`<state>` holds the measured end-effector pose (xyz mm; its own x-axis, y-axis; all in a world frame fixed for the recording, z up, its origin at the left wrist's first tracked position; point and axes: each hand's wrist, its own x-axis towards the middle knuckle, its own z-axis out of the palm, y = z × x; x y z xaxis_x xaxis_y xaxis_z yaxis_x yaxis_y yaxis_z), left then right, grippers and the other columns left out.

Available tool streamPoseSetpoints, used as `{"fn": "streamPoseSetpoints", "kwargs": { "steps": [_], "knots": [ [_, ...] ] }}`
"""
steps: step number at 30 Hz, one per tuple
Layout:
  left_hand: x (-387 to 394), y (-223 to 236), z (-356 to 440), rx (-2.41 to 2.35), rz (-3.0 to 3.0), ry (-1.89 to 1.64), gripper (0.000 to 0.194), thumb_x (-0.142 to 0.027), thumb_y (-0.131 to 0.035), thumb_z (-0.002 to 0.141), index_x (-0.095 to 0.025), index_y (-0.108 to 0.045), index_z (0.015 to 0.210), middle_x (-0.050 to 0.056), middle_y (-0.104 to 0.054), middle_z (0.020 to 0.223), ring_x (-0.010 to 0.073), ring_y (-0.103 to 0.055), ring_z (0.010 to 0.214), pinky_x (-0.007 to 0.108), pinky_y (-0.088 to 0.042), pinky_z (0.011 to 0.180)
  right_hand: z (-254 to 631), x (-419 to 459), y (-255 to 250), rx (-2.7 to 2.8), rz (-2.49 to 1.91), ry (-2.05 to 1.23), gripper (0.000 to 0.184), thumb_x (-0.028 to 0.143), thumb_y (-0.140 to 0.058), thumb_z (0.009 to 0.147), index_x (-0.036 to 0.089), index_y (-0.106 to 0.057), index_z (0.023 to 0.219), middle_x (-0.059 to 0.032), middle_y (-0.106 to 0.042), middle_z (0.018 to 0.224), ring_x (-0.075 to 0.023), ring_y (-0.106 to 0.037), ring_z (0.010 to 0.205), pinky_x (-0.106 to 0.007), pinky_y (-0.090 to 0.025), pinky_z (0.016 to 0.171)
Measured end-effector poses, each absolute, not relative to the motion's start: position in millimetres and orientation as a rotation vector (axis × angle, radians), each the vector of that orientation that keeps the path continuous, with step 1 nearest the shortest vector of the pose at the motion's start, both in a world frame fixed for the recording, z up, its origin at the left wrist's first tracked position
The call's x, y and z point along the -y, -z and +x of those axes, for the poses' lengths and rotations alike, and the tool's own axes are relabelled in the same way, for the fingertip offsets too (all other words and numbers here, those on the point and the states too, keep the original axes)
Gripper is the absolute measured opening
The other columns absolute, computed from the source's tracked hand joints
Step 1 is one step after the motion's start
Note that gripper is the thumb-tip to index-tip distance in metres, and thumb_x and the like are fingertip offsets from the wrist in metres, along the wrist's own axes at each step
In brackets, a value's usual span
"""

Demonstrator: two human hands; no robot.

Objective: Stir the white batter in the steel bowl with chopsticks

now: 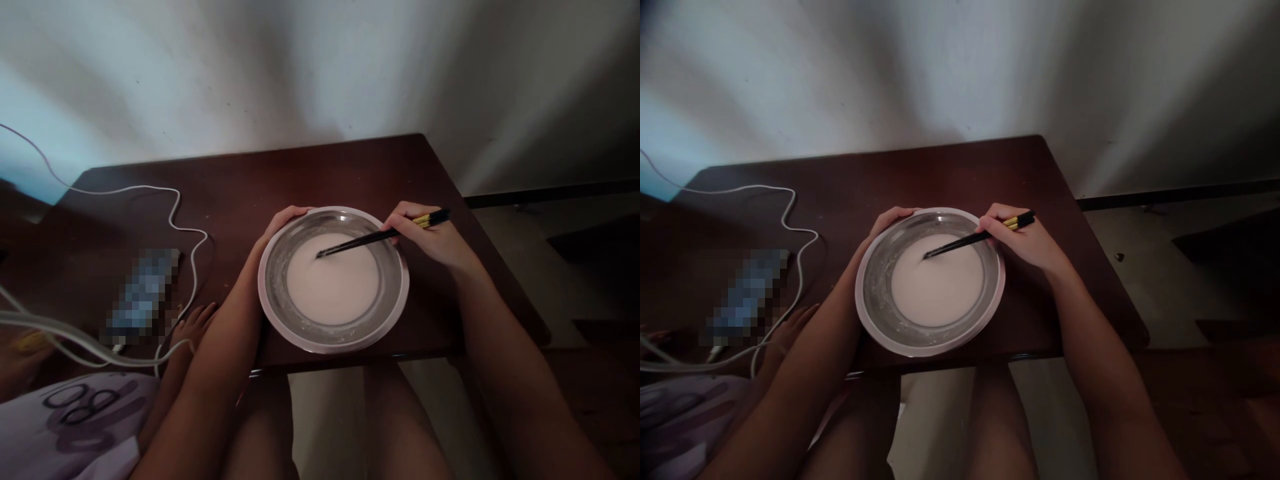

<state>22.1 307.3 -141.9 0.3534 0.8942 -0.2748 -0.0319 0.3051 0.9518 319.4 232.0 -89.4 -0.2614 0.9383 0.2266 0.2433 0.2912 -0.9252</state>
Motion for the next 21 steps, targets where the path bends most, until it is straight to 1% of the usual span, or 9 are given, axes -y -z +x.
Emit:
{"fn": "streamPoseSetpoints", "kwargs": {
  "steps": [3, 6, 9, 11, 13, 17, 19, 21],
  "knots": [
    [-306.7, 141.3, 22.0, -1.015, 1.08, -0.771, 0.038, -0.044, -0.065, 0.078, -0.025, -0.078, 0.107, 0.006, -0.08, 0.083, 0.0383, -0.075, 0.105, 0.047, -0.059, 0.098, 323.5, -233.0, 87.7, 1.614, -1.108, -0.973, 0.036, 0.054, -0.074, 0.092, 0.027, -0.074, 0.069, -0.0007, -0.064, 0.062, -0.0175, -0.058, 0.06, -0.034, -0.047, 0.06],
    [-306.6, 141.6, 21.7, -1.004, 1.084, -0.77, 0.037, -0.045, -0.066, 0.077, -0.024, -0.078, 0.105, 0.007, -0.08, 0.083, 0.0383, -0.075, 0.105, 0.046, -0.059, 0.097, 324.1, -231.6, 86.9, 1.608, -1.078, -1.04, 0.038, 0.053, -0.074, 0.092, 0.026, -0.073, 0.066, -0.0002, -0.063, 0.062, -0.0158, -0.055, 0.057, -0.033, -0.046, 0.059],
    [-306.4, 141.4, 22.4, -1.012, 1.07, -0.779, 0.034, -0.044, -0.064, 0.076, -0.024, -0.077, 0.1, 0.007, -0.08, 0.083, 0.0376, -0.075, 0.106, 0.045, -0.059, 0.097, 320.4, -230.8, 88.5, 1.685, -1.039, -1.095, 0.032, 0.049, -0.074, 0.092, 0.026, -0.076, 0.07, -0.0002, -0.066, 0.066, -0.0167, -0.06, 0.062, -0.033, -0.047, 0.061],
    [-306.0, 140.2, 23.3, -1.008, 1.046, -0.768, 0.031, -0.042, -0.063, 0.075, -0.023, -0.077, 0.095, 0.008, -0.08, 0.085, 0.0366, -0.075, 0.107, 0.044, -0.058, 0.098, 319.1, -231.8, 89.5, 1.699, -1.054, -1.06, 0.03, 0.05, -0.075, 0.092, 0.026, -0.078, 0.073, -0.0006, -0.067, 0.068, -0.0177, -0.062, 0.065, -0.033, -0.047, 0.063],
    [-305.5, 139.0, 24.1, -0.996, 1.037, -0.758, 0.029, -0.042, -0.063, 0.074, -0.023, -0.076, 0.092, 0.008, -0.081, 0.087, 0.0363, -0.075, 0.107, 0.044, -0.058, 0.099, 320.1, -233.2, 89.6, 1.656, -1.092, -1.006, 0.032, 0.051, -0.075, 0.091, 0.027, -0.076, 0.072, -0.0008, -0.067, 0.065, -0.0184, -0.062, 0.064, -0.034, -0.048, 0.063],
    [-305.8, 138.6, 24.0, -1.003, 1.071, -0.773, 0.035, -0.043, -0.065, 0.075, -0.025, -0.077, 0.101, 0.007, -0.081, 0.086, 0.0375, -0.075, 0.106, 0.046, -0.059, 0.098, 323.4, -233.1, 88.2, 1.592, -1.096, -1.019, 0.036, 0.053, -0.075, 0.092, 0.027, -0.074, 0.067, -0.0005, -0.063, 0.06, -0.0173, -0.057, 0.058, -0.034, -0.048, 0.06],
    [-306.2, 139.4, 23.5, -1.007, 1.074, -0.778, 0.037, -0.043, -0.065, 0.075, -0.026, -0.078, 0.105, 0.007, -0.08, 0.086, 0.0376, -0.075, 0.106, 0.046, -0.059, 0.097, 322.6, -231.9, 88.6, 1.618, -1.065, -1.092, 0.037, 0.052, -0.074, 0.092, 0.026, -0.074, 0.066, -0.0005, -0.063, 0.062, -0.0164, -0.056, 0.058, -0.033, -0.047, 0.059],
    [-306.3, 139.9, 23.2, -1.004, 1.062, -0.774, 0.037, -0.043, -0.064, 0.075, -0.025, -0.078, 0.105, 0.007, -0.08, 0.086, 0.0376, -0.075, 0.106, 0.045, -0.059, 0.097, 321.0, -231.4, 89.6, 1.652, -1.038, -1.136, 0.034, 0.049, -0.074, 0.092, 0.026, -0.075, 0.067, -0.0006, -0.065, 0.065, -0.0164, -0.058, 0.061, -0.033, -0.047, 0.06]
  ]
}}
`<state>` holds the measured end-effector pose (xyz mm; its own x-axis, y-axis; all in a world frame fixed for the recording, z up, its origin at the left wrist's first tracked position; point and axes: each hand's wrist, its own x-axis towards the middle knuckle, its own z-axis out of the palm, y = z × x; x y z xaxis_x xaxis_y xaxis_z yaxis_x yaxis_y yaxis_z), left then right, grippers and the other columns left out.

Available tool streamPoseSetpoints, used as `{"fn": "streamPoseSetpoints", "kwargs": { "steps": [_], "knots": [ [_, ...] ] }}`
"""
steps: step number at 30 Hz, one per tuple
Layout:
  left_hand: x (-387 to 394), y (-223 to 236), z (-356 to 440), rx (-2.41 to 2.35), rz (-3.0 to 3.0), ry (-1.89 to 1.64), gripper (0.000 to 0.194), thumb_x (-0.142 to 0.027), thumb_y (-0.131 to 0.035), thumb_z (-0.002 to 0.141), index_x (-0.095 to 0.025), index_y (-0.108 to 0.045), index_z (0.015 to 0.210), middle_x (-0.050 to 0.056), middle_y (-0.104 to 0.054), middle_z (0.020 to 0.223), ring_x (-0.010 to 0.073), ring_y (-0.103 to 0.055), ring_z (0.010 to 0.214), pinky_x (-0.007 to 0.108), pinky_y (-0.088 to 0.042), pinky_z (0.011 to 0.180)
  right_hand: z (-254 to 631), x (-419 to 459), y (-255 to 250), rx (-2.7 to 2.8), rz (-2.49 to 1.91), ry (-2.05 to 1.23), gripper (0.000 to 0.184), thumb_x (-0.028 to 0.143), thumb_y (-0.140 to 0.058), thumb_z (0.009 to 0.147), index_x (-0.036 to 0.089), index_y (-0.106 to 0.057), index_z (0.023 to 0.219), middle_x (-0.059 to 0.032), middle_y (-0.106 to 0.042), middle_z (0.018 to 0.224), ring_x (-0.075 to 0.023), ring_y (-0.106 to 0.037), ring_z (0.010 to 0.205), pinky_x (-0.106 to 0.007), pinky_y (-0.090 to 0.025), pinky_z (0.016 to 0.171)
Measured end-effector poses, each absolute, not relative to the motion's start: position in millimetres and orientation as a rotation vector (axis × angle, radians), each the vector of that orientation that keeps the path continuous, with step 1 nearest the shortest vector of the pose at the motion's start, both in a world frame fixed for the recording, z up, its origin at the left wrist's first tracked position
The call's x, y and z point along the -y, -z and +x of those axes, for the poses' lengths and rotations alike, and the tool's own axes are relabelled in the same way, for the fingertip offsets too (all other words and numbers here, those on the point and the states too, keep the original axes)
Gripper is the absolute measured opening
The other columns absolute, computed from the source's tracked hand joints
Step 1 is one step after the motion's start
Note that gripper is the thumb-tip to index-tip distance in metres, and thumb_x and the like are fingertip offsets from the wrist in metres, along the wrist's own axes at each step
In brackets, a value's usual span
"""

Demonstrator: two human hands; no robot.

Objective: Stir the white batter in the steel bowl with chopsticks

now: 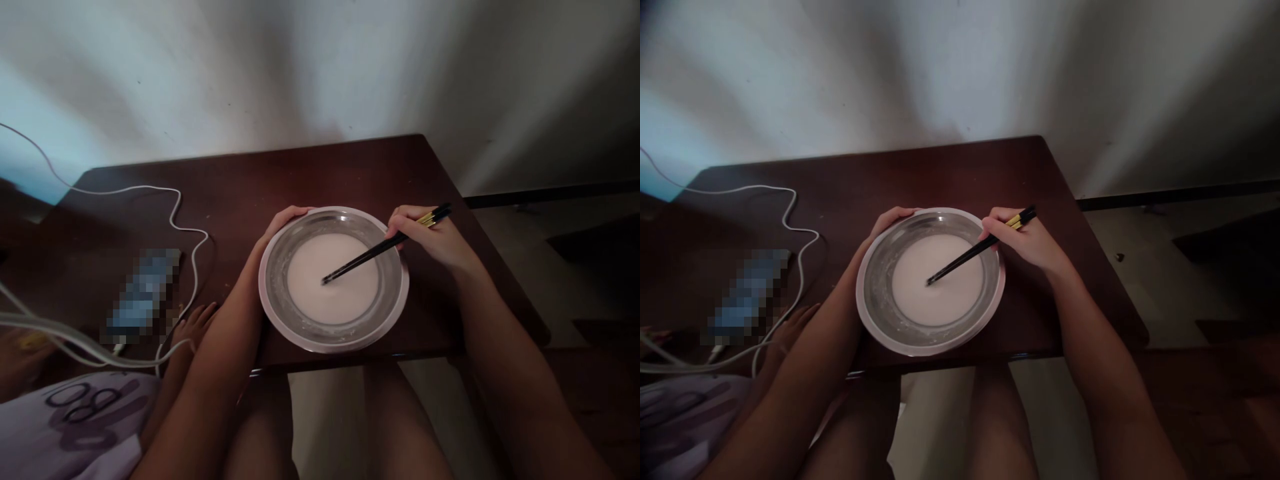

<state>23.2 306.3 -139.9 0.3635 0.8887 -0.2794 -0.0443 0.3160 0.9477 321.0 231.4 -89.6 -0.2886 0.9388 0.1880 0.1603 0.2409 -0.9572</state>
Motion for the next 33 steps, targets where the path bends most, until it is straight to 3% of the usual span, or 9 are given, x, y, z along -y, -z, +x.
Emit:
{"fn": "streamPoseSetpoints", "kwargs": {
  "steps": [10, 18, 33],
  "knots": [
    [-304.8, 139.2, 22.5, -0.983, 1.041, -0.77, 0.035, -0.041, -0.063, 0.076, -0.026, -0.079, 0.104, 0.007, -0.081, 0.087, 0.0375, -0.075, 0.107, 0.045, -0.061, 0.096, 321.6, -231.9, 89.3, 1.641, -1.065, -1.057, 0.036, 0.051, -0.072, 0.094, 0.026, -0.074, 0.067, -0.0005, -0.063, 0.065, -0.0171, -0.058, 0.061, -0.034, -0.048, 0.062],
    [-308.3, 143.0, 21.0, -0.937, 1.032, -0.753, 0.026, -0.041, -0.065, 0.075, -0.023, -0.076, 0.089, 0.008, -0.082, 0.087, 0.0367, -0.075, 0.112, 0.041, -0.059, 0.101, 322.8, -234.7, 91.5, 1.636, -1.078, -0.941, 0.028, 0.042, -0.072, 0.096, 0.026, -0.075, 0.074, 0.0001, -0.066, 0.065, -0.0172, -0.062, 0.065, -0.033, -0.049, 0.066],
    [-309.1, 142.4, 21.4, -0.947, 1.006, -0.761, 0.022, -0.037, -0.063, 0.076, -0.022, -0.076, 0.084, 0.006, -0.081, 0.083, 0.0321, -0.076, 0.104, 0.037, -0.058, 0.094, 322.1, -231.6, 89.4, 1.631, -1.046, -1.052, 0.035, 0.05, -0.073, 0.094, 0.026, -0.074, 0.068, 0.0002, -0.064, 0.063, -0.0154, -0.057, 0.058, -0.032, -0.048, 0.059]
  ]
}}
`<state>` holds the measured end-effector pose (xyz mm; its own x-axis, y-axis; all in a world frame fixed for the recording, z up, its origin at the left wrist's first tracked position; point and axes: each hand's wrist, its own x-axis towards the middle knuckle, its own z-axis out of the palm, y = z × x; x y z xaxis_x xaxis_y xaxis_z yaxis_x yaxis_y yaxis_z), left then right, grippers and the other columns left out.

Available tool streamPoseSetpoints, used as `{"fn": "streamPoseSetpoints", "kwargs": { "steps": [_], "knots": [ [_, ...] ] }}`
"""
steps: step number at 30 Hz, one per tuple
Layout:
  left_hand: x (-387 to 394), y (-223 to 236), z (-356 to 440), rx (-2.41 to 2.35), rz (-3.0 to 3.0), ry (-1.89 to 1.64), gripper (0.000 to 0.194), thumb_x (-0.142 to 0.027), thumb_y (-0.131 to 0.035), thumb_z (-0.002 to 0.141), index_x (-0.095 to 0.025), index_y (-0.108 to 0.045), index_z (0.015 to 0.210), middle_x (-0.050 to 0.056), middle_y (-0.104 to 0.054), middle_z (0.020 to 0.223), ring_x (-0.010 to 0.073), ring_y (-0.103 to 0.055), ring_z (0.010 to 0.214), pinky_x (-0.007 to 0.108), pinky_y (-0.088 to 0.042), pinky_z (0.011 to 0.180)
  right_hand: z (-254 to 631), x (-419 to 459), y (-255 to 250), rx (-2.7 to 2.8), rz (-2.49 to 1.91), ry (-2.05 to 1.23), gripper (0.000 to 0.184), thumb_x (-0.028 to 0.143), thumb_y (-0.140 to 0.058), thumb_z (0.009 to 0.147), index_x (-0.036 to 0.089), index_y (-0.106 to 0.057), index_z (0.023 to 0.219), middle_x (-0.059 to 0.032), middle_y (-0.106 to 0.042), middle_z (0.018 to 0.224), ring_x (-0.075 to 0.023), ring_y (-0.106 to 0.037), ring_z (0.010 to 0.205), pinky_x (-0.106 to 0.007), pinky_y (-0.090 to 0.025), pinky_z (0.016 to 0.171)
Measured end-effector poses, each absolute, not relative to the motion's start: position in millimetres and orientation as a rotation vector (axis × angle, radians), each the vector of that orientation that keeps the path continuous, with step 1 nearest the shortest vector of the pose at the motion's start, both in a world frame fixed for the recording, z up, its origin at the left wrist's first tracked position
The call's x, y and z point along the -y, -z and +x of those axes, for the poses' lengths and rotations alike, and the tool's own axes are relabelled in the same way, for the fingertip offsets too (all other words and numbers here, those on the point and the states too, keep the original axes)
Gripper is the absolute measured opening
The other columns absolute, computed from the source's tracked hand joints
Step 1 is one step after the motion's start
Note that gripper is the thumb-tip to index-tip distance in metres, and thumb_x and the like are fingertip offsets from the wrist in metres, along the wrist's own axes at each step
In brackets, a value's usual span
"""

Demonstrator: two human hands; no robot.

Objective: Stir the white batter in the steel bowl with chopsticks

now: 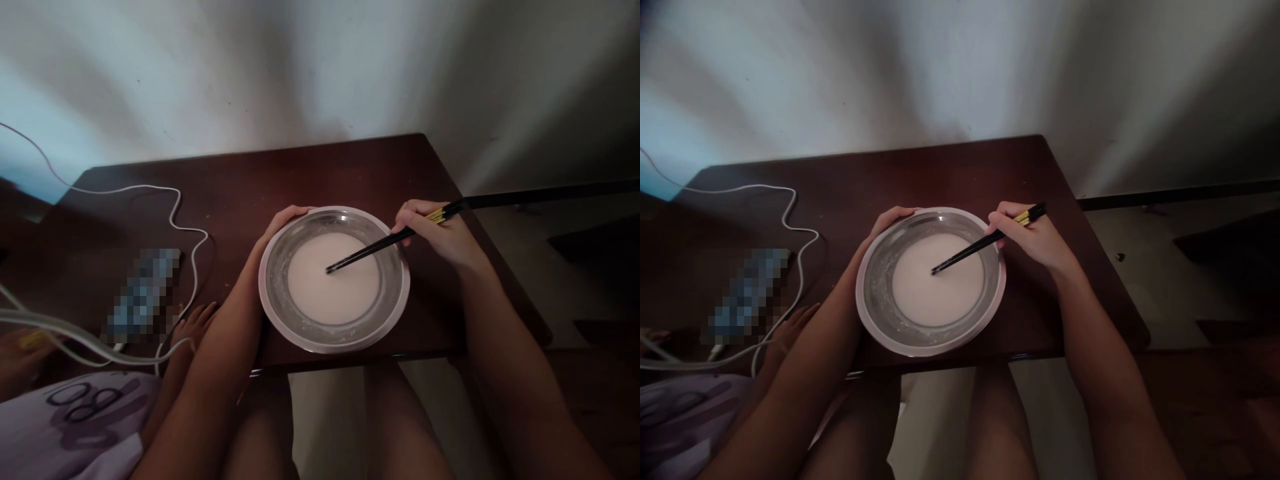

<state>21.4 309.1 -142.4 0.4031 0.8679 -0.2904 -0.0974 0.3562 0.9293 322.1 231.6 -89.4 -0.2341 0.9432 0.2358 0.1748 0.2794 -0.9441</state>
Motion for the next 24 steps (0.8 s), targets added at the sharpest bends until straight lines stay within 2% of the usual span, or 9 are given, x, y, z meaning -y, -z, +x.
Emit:
{"fn": "streamPoseSetpoints", "kwargs": {
  "steps": [5, 10, 17, 24],
  "knots": [
    [-309.3, 145.0, 20.7, -0.918, 0.977, -0.767, 0.02, -0.039, -0.065, 0.075, -0.023, -0.075, 0.081, 0.008, -0.081, 0.084, 0.0338, -0.076, 0.104, 0.038, -0.058, 0.094, 320.6, -233.5, 90.8, 1.669, -1.062, -0.998, 0.03, 0.048, -0.074, 0.093, 0.026, -0.076, 0.072, 0.0, -0.067, 0.066, -0.0168, -0.062, 0.064, -0.033, -0.049, 0.064],
    [-309.4, 144.0, 20.9, -0.939, 0.958, -0.762, 0.019, -0.037, -0.064, 0.076, -0.023, -0.076, 0.082, 0.008, -0.08, 0.084, 0.0341, -0.075, 0.107, 0.038, -0.058, 0.096, 325.0, -233.9, 89.7, 1.619, -1.055, -0.992, 0.035, 0.048, -0.072, 0.096, 0.026, -0.074, 0.069, 0.0007, -0.061, 0.061, -0.0154, -0.057, 0.057, -0.033, -0.048, 0.06],
    [-308.4, 141.2, 21.8, -0.953, 0.958, -0.759, 0.021, -0.037, -0.065, 0.076, -0.024, -0.078, 0.085, 0.006, -0.081, 0.083, 0.0331, -0.076, 0.105, 0.036, -0.059, 0.093, 320.8, -233.3, 90.8, 1.666, -1.059, -0.998, 0.032, 0.049, -0.073, 0.095, 0.026, -0.075, 0.073, -0.0003, -0.066, 0.067, -0.0173, -0.063, 0.064, -0.033, -0.05, 0.063],
    [-308.4, 142.4, 20.0, -0.927, 0.962, -0.757, 0.02, -0.037, -0.065, 0.077, -0.022, -0.078, 0.083, 0.005, -0.083, 0.09, 0.03, -0.076, 0.106, 0.032, -0.059, 0.093, 322.7, -231.5, 88.2, 1.671, -1.054, -1.059, 0.034, 0.047, -0.071, 0.096, 0.026, -0.074, 0.069, 0.0005, -0.064, 0.064, -0.0158, -0.059, 0.06, -0.033, -0.049, 0.061]
  ]
}}
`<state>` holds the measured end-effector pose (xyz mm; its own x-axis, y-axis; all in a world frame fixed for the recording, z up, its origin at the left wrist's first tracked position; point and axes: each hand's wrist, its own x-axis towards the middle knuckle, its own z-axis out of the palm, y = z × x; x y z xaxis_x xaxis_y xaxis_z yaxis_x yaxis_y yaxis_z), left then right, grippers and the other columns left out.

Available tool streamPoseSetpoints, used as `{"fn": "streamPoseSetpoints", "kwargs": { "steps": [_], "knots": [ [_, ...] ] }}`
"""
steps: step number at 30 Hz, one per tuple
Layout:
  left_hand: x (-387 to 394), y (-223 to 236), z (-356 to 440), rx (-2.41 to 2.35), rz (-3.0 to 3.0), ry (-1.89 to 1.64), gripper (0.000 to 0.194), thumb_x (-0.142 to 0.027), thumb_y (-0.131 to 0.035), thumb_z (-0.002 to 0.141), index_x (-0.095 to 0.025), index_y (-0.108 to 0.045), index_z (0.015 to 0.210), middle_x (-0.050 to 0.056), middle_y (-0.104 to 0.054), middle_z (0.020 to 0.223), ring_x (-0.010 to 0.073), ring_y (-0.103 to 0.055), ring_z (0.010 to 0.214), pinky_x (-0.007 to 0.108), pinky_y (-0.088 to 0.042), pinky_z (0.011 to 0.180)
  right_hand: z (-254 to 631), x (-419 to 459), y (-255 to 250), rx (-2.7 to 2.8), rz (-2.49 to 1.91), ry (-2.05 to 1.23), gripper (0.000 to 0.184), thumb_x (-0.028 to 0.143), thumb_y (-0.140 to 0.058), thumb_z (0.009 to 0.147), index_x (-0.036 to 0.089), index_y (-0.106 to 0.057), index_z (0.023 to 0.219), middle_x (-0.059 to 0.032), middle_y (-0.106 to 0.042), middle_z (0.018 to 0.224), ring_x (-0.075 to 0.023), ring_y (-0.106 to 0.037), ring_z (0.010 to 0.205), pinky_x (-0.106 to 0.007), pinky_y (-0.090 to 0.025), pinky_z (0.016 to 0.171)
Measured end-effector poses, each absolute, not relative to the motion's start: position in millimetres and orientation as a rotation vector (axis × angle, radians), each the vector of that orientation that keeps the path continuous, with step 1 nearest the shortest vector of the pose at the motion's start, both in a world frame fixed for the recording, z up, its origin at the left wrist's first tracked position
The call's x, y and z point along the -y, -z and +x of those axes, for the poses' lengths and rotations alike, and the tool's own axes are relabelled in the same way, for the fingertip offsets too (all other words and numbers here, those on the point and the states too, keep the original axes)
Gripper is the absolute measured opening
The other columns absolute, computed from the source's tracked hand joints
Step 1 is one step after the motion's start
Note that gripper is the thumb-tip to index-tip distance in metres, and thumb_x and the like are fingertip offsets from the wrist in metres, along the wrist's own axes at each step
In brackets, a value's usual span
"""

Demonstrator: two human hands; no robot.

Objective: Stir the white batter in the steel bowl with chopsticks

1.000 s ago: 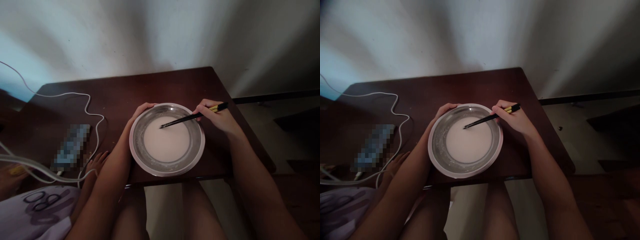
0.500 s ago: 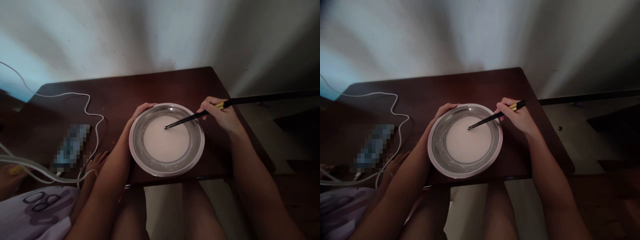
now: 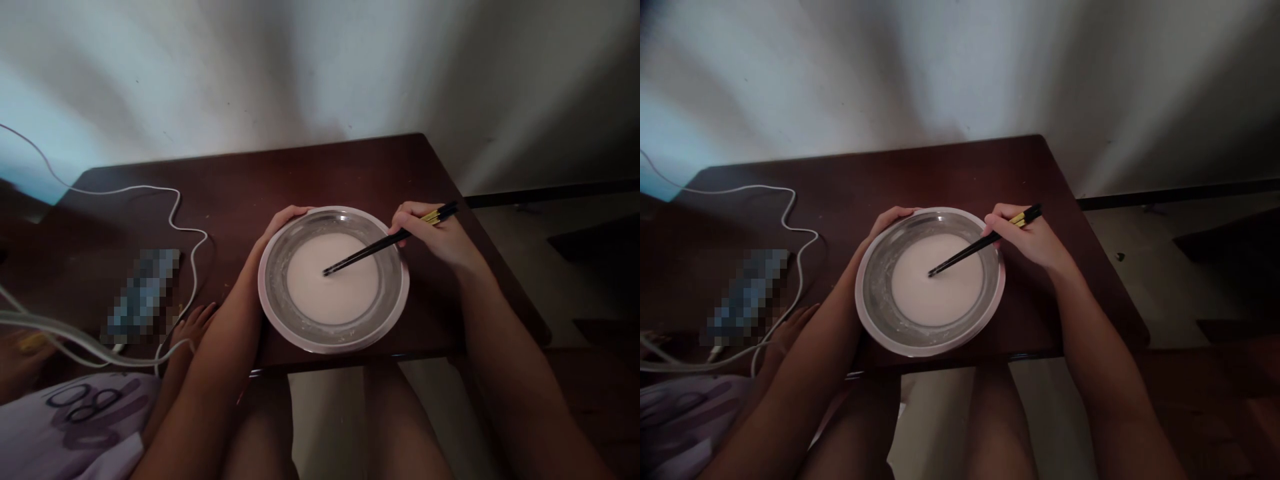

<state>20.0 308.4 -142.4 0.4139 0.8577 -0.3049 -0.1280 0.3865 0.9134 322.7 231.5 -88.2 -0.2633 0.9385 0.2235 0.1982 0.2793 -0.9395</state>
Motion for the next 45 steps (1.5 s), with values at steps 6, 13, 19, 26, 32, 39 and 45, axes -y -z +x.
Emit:
{"fn": "streamPoseSetpoints", "kwargs": {
  "steps": [6, 13, 19, 26, 32, 39, 45],
  "knots": [
    [-307.9, 140.3, 20.7, -0.885, 0.968, -0.732, 0.024, -0.036, -0.063, 0.078, -0.017, -0.077, 0.087, 0.007, -0.082, 0.089, 0.0287, -0.077, 0.103, 0.033, -0.059, 0.093, 321.6, -233.3, 88.7, 1.635, -1.101, -0.966, 0.031, 0.048, -0.073, 0.095, 0.026, -0.074, 0.072, 0.0004, -0.066, 0.064, -0.0173, -0.062, 0.063, -0.034, -0.05, 0.064],
    [-308.7, 141.9, 21.2, -0.927, 0.957, -0.761, 0.019, -0.035, -0.063, 0.077, -0.022, -0.077, 0.08, 0.006, -0.082, 0.082, 0.0315, -0.077, 0.101, 0.035, -0.061, 0.09, 322.0, -231.3, 87.7, 1.628, -1.061, -1.081, 0.035, 0.05, -0.073, 0.093, 0.027, -0.074, 0.067, 0.0001, -0.064, 0.064, -0.0165, -0.058, 0.059, -0.034, -0.049, 0.061],
    [-306.3, 139.2, 22.9, -0.937, 0.954, -0.749, 0.029, -0.034, -0.061, 0.078, -0.019, -0.079, 0.094, 0.008, -0.082, 0.088, 0.0317, -0.077, 0.103, 0.037, -0.06, 0.094, 323.7, -233.4, 88.4, 1.597, -1.107, -0.967, 0.037, 0.055, -0.073, 0.093, 0.027, -0.074, 0.068, -0.0008, -0.064, 0.063, -0.018, -0.06, 0.062, -0.035, -0.05, 0.063],
    [-307.3, 141.0, 21.8, -0.969, 0.948, -0.771, 0.03, -0.037, -0.065, 0.078, -0.025, -0.08, 0.102, 0.005, -0.081, 0.083, 0.0337, -0.076, 0.104, 0.038, -0.059, 0.096, 320.5, -231.0, 88.4, 1.661, -1.038, -1.063, 0.035, 0.048, -0.074, 0.093, 0.024, -0.075, 0.067, -0.0008, -0.065, 0.066, -0.0163, -0.06, 0.062, -0.032, -0.048, 0.061],
    [-307.8, 141.2, 21.8, -0.961, 0.95, -0.77, 0.03, -0.035, -0.063, 0.078, -0.024, -0.08, 0.1, 0.006, -0.081, 0.083, 0.034, -0.076, 0.103, 0.038, -0.059, 0.093, 324.7, -235.1, 91.4, 1.588, -1.095, -0.91, 0.034, 0.047, -0.072, 0.095, 0.025, -0.073, 0.069, -0.0001, -0.064, 0.062, -0.016, -0.058, 0.059, -0.032, -0.048, 0.06],
    [-308.5, 144.0, 20.6, -0.948, 0.954, -0.786, 0.028, -0.036, -0.065, 0.079, -0.025, -0.08, 0.1, 0.005, -0.081, 0.081, 0.0334, -0.077, 0.101, 0.038, -0.058, 0.093, 320.0, -232.0, 91.1, 1.666, -1.036, -1.037, 0.031, 0.044, -0.073, 0.093, 0.025, -0.076, 0.069, -0.0001, -0.066, 0.065, -0.0157, -0.06, 0.061, -0.032, -0.048, 0.06],
    [-307.1, 141.2, 22.0, -0.927, 0.949, -0.778, 0.025, -0.034, -0.064, 0.077, -0.025, -0.08, 0.093, 0.005, -0.08, 0.078, 0.0335, -0.076, 0.103, 0.037, -0.058, 0.094, 325.2, -235.2, 90.6, 1.552, -1.107, -0.909, 0.036, 0.051, -0.075, 0.092, 0.027, -0.073, 0.066, -0.0002, -0.064, 0.06, -0.0165, -0.057, 0.057, -0.033, -0.047, 0.058]
  ]
}}
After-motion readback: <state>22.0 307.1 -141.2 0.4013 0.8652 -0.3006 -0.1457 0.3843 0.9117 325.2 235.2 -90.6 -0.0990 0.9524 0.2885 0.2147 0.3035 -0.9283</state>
